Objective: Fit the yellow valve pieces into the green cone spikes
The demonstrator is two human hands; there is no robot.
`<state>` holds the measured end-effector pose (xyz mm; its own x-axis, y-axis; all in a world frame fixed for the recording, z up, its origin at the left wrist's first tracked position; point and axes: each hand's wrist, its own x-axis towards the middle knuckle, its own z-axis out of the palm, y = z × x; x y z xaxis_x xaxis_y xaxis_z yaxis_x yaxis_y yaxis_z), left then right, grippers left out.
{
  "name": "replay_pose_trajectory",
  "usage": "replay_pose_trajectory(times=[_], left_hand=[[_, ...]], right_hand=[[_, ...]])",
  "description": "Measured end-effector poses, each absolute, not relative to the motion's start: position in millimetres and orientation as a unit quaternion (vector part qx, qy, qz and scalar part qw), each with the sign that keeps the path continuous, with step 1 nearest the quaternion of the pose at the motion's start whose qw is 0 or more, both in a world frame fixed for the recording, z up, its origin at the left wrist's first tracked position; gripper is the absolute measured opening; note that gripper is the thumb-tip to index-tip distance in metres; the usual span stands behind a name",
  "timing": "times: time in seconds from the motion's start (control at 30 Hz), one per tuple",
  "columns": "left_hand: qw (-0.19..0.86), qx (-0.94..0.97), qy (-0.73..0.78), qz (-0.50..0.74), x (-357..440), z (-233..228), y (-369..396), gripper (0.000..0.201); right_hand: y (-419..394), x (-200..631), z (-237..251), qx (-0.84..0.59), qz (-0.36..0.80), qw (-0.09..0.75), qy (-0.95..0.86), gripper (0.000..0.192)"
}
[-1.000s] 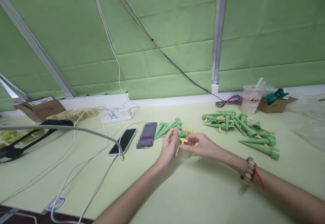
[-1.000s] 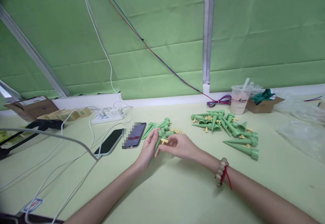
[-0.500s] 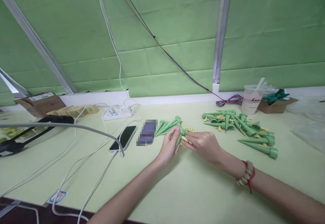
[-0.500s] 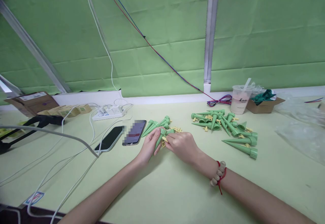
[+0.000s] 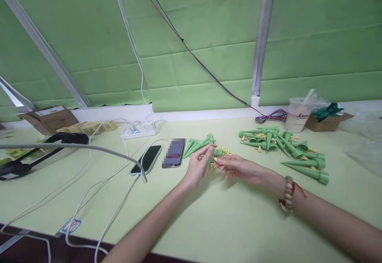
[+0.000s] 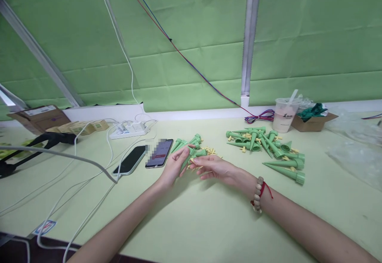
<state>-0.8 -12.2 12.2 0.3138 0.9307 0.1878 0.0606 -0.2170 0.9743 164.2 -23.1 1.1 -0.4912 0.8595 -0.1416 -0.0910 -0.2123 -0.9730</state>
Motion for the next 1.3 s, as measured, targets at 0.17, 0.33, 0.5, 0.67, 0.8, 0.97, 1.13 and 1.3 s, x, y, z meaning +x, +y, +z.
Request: replay_pose_trajectory(times=[0.17, 0.33, 0.5, 0.67, 0.8, 0.97, 1.13, 1.3], left_hand=[[0.494, 0.627, 0.405, 0.446, 2.1, 9.2, -12.8, 0.044], [0.498, 0.608, 0.417, 0.456, 4.5, 7.9, -13.8, 0.043], [0.506, 0.614, 0.397, 0.458, -0.1, 9.6, -11.6, 0.046], [0.506, 0.621, 0.387, 0.458, -1.4, 11.7, -13.9, 0.048], [0.508, 0.625, 0.388, 0.447, 0.7, 15.2, -18.3, 0.048], [0.517, 0.616, 0.410, 0.430, 5.1, 11.9, -18.9, 0.048], [0.517, 0.617, 0.406, 0.432, 4.6, 6.0, -14.7, 0.046], [0.527, 0.603, 0.395, 0.449, -0.6, 12.0, -11.3, 0.048]], right_hand=[[-26.5, 159.8, 1.8, -0.455, 0.484, 0.414, -0.622, 0.030], [-38.2, 154.2, 0.0, -0.482, 0.167, 0.456, -0.729, 0.019], [-37.3, 157.2, 13.1, -0.483, 0.397, 0.415, -0.662, 0.034], [-32.8, 160.8, 19.0, -0.405, 0.651, 0.329, -0.551, 0.046], [-32.1, 158.2, 13.9, -0.422, 0.645, 0.330, -0.544, 0.035], [-33.9, 154.1, 5.3, -0.491, 0.369, 0.406, -0.677, 0.020], [-33.5, 158.1, 1.2, -0.494, 0.144, 0.403, -0.757, 0.014], [-29.2, 160.0, 7.3, -0.455, 0.561, 0.340, -0.602, 0.044]])
